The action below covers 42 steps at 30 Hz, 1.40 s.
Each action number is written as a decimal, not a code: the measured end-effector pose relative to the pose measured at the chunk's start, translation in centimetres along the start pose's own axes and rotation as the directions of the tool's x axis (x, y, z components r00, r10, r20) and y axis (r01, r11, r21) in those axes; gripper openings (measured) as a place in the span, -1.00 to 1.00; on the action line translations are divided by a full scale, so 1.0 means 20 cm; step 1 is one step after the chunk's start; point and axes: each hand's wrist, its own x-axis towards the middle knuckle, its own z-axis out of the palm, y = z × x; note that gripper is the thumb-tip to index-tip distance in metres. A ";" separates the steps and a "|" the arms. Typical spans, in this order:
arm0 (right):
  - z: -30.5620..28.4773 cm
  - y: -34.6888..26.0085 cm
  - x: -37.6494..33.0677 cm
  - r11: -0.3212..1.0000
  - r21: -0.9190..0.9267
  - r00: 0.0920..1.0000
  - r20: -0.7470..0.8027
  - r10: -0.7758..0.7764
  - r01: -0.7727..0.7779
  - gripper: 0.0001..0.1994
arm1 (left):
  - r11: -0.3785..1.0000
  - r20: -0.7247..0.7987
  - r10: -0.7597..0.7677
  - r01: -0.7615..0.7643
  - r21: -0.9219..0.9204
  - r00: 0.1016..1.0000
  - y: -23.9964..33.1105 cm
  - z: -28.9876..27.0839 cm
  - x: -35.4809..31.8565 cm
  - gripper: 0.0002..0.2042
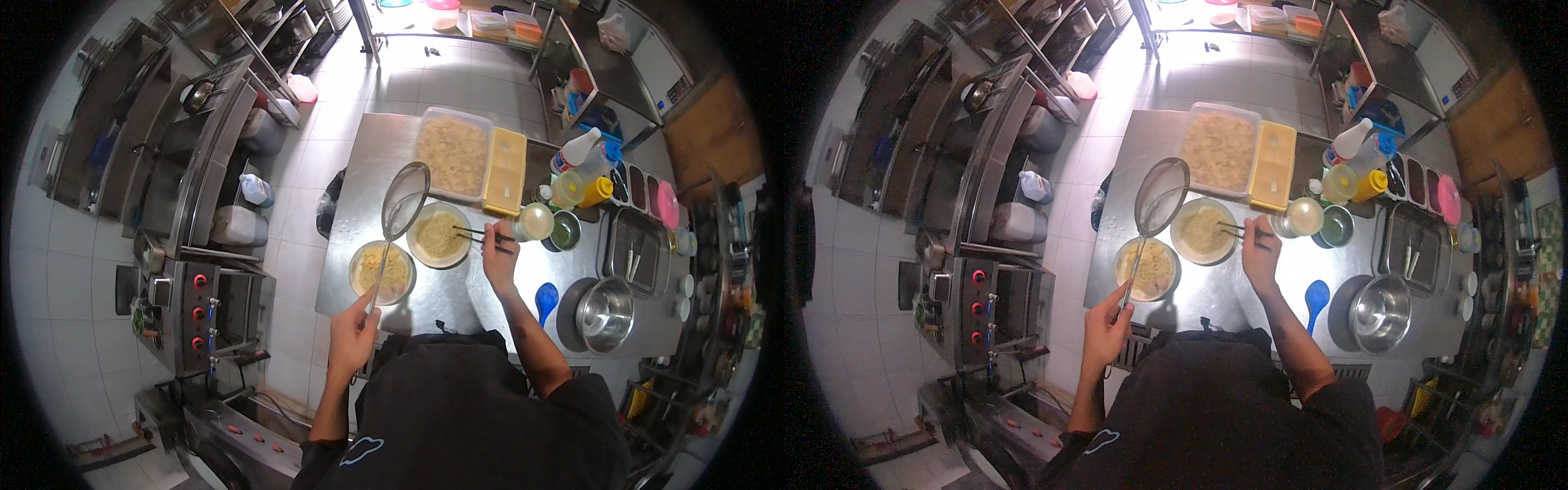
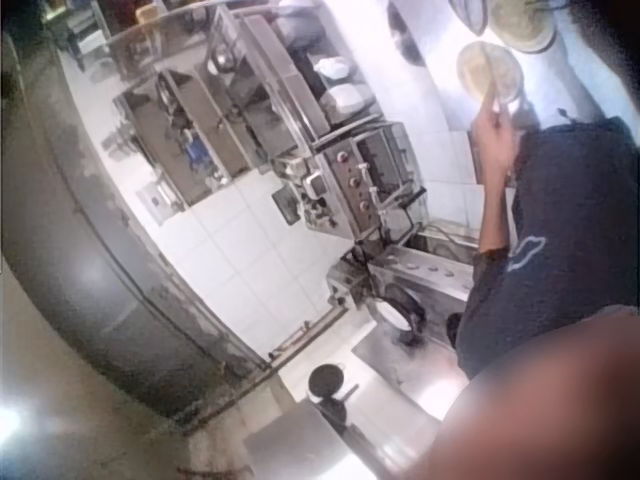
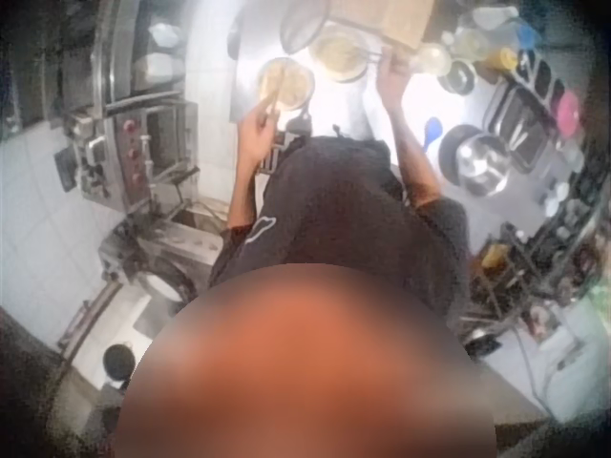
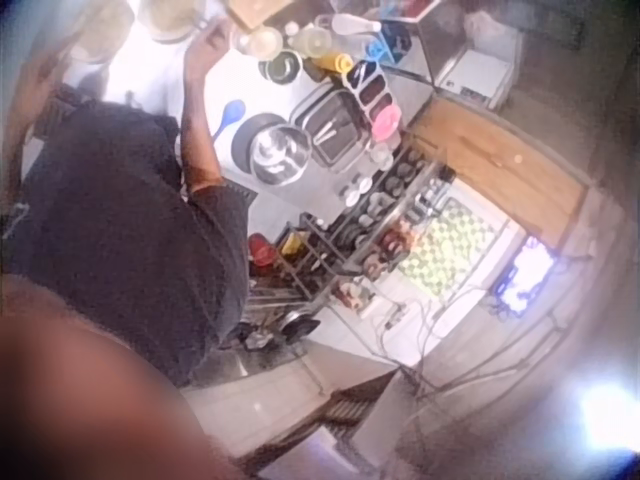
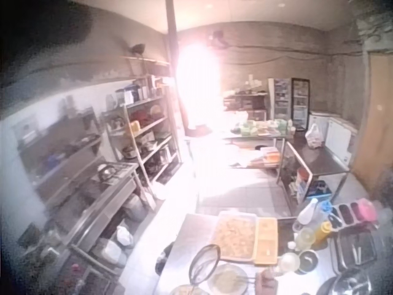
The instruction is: The person assembles two noodle bowls by adding noodles, blanched greens, and fried toppings from containers. They use chopsticks and a strainer to transfer ingredients from a wok and prep containers into bowls, then add garnish and sauces.
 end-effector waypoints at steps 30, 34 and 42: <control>0.05 -0.21 -0.04 0.998 0.069 0.963 0.269 -0.006 -0.013 -0.73 | 1.000 -0.021 -0.024 0.024 -0.005 0.999 -0.09 -0.02 0.00 -0.55; 0.07 -0.08 0.02 0.999 0.003 0.935 0.352 -0.039 0.040 -0.72 | 1.000 -0.009 0.004 -0.004 0.009 1.000 -0.10 0.00 0.01 -0.55; 0.10 -0.05 0.00 0.993 0.083 0.941 0.333 0.055 -0.088 -0.72 | 0.998 -0.008 0.005 -0.006 -0.066 1.000 -0.08 0.01 0.01 -0.55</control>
